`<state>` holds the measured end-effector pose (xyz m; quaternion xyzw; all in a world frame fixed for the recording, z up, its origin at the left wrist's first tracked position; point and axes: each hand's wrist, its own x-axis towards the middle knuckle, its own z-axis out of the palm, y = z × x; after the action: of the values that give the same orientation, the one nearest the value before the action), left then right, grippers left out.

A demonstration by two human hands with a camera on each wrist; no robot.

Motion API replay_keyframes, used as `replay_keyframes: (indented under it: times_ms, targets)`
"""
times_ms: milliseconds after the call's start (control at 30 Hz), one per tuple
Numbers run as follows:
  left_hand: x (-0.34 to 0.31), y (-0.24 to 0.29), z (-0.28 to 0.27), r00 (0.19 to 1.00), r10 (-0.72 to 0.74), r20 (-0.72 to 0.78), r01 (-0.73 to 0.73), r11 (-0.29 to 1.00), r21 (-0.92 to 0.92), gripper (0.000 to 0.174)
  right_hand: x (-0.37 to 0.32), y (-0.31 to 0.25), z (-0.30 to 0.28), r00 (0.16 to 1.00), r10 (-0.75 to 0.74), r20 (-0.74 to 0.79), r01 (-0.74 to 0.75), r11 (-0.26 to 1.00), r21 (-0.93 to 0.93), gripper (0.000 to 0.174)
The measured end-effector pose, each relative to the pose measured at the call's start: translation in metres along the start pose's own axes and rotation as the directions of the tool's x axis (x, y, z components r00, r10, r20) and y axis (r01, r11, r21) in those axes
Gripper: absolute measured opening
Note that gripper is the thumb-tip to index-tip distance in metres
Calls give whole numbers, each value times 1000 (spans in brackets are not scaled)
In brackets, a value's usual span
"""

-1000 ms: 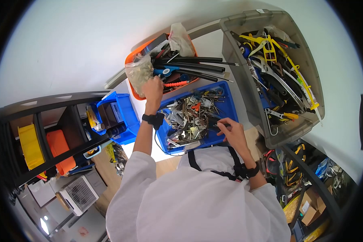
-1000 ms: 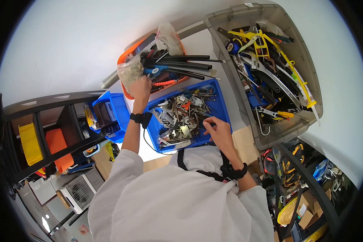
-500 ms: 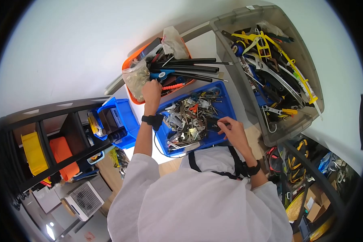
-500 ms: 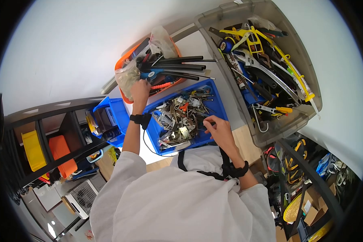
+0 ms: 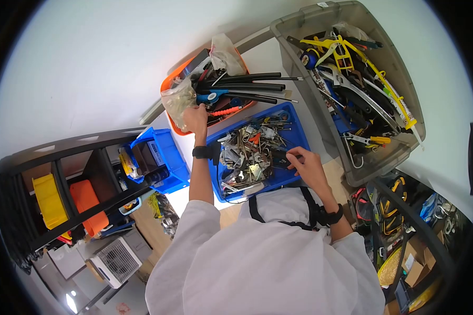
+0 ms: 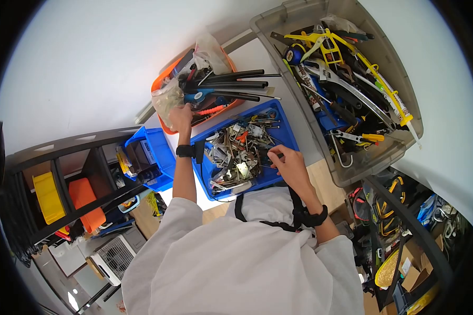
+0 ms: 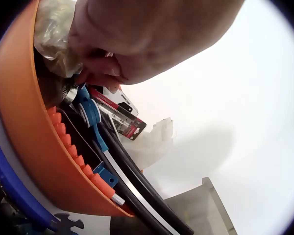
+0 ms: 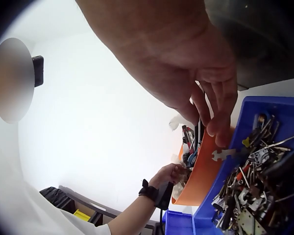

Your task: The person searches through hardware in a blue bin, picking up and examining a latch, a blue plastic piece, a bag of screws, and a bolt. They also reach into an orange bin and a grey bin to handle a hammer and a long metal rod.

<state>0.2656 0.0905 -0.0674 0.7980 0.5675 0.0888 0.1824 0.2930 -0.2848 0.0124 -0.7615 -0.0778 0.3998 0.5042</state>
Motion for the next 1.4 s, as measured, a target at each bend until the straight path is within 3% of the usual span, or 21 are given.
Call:
replay_keyframes:
  times_ms: [133, 200, 233, 300, 500, 700, 800, 933, 1000, 1233, 1333, 1400]
  targets:
    - [6, -5, 6, 999, 7, 41, -4, 998, -69, 27, 0, 0, 1, 1000, -13, 3, 13, 1000, -3, 25]
    - [8, -1, 10, 989, 148, 0, -146, 978, 150, 26, 0, 0, 1, 1000, -2, 13, 3, 1000, -22, 24]
    - [9, -1, 10, 989, 147, 0, -145, 978, 150, 26, 0, 0, 1, 1000, -2, 14, 2, 1000, -22, 24]
    - [11, -1, 10, 938, 334, -91, -311, 929, 203, 24, 0, 1, 1, 1000, -17, 16, 17, 1000, -19, 24]
    - [29, 4, 5, 849, 528, -20, -497, 810, 311, 18, -2, 1, 1, 999, -39, 8, 39, 999, -12, 24]
    - [50, 10, 8, 862, 502, 70, -494, 800, 342, 16, -2, 3, 0, 1000, -9, -15, 8, 999, -53, 24]
    - [61, 4, 18, 877, 479, 46, -464, 817, 342, 15, -3, 2, -3, 1000, -9, -9, 8, 999, -44, 25]
    - [53, 8, 16, 869, 495, 17, -471, 813, 343, 16, -4, 7, -5, 999, -28, -28, 28, 999, -23, 25]
    - [42, 17, 10, 890, 455, 35, -427, 804, 415, 17, -3, 9, -6, 999, -32, -22, 31, 999, -35, 25]
    - [41, 6, -5, 885, 452, 108, -457, 805, 379, 21, -4, 7, -8, 999, -33, -1, 33, 998, -62, 24]
    - [33, 7, -14, 849, 521, 94, -511, 762, 398, 21, -4, 6, -9, 999, -33, -6, 33, 998, -59, 24]
    - [33, 5, -18, 749, 642, 163, -652, 672, 351, 20, -5, 7, -9, 998, -56, 7, 56, 994, -91, 23]
